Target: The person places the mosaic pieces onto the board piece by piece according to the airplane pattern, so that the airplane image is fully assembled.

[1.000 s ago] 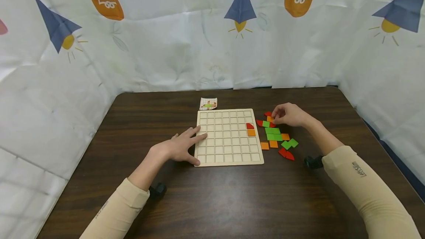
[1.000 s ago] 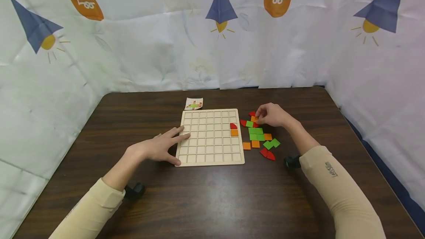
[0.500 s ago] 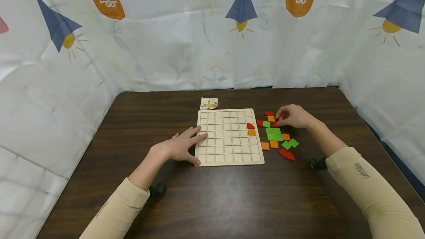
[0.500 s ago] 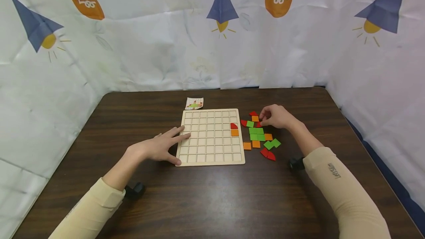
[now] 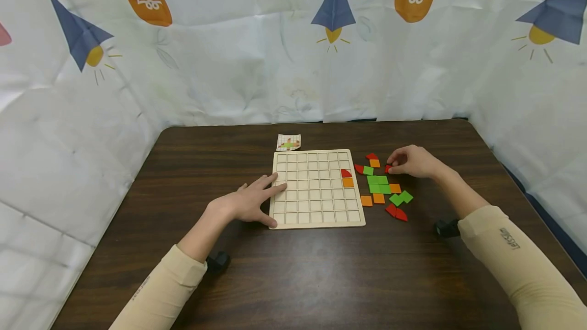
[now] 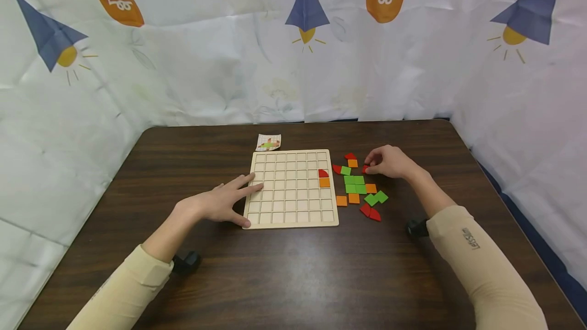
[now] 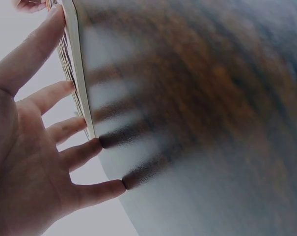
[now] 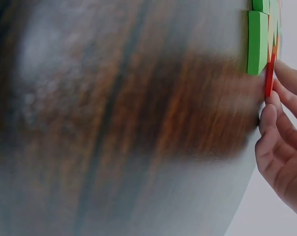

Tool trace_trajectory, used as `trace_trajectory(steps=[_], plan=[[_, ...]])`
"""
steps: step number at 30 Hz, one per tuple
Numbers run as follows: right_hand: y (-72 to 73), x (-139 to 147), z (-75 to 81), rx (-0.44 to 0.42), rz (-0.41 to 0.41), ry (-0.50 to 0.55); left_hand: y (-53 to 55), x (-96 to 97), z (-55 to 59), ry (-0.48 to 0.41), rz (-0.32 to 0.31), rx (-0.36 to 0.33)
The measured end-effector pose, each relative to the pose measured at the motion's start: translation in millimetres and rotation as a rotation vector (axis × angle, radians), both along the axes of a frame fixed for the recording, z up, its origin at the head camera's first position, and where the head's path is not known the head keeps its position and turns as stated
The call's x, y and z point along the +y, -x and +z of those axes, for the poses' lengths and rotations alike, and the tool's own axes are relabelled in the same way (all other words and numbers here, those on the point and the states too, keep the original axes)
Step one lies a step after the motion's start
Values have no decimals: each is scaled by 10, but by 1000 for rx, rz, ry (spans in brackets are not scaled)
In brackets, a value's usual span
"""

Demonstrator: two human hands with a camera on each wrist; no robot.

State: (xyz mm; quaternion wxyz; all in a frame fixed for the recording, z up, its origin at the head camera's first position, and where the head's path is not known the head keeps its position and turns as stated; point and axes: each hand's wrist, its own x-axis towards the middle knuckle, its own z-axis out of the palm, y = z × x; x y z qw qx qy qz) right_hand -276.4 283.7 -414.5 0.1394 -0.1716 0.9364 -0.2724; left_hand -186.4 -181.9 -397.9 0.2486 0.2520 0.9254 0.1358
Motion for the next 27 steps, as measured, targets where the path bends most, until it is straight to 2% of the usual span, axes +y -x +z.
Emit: trace_trajectory(steps=[5,20,27], plan=[[-3,8,-10,-17,15,6,5,9,-3,6,1,-2],[-49,-47,-27,61,48,-27,-6,9,10,5,7,-10],[-79,-130,-9,70,60,4,-3,3,3,12,2,-11]])
